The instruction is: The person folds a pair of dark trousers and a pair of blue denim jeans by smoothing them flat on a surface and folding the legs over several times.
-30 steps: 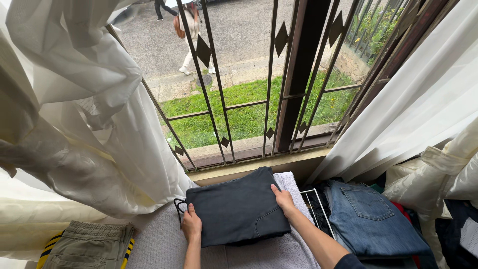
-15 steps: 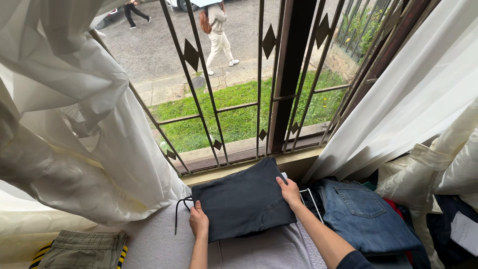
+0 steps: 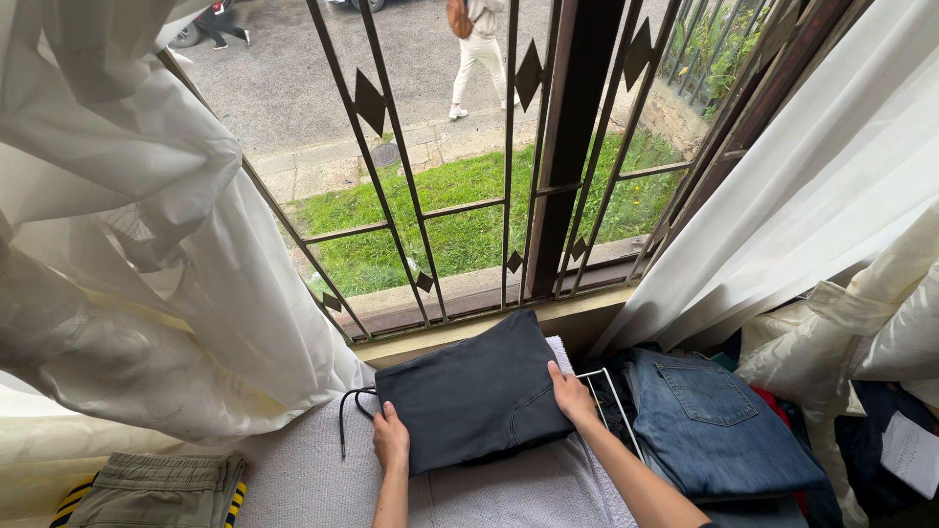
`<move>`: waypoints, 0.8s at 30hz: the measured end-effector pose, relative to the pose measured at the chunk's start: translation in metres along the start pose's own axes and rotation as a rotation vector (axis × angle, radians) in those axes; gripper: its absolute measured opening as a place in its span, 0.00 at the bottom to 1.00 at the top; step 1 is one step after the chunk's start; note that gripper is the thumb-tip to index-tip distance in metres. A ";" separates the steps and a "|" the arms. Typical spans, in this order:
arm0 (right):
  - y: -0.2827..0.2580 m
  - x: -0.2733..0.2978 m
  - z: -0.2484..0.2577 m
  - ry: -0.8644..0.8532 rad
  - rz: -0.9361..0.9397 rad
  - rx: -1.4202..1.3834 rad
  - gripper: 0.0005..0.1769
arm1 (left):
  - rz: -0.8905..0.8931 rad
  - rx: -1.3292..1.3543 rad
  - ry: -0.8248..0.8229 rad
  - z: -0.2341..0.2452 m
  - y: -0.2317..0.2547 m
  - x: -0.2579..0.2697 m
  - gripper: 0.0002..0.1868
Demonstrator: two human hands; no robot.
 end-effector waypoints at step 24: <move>-0.006 0.034 0.010 0.702 0.746 0.540 0.25 | -0.970 -0.467 0.548 0.007 0.067 0.075 0.21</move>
Point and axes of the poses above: each hand's wrist, its own x-axis away from the middle knuckle, its own z-axis out of the back of the hand, y = z × x, the point moved 4 cm from there along -x, towards the middle knuckle, and after that the axes turned 6 degrees about x, right-handed, at the moved point
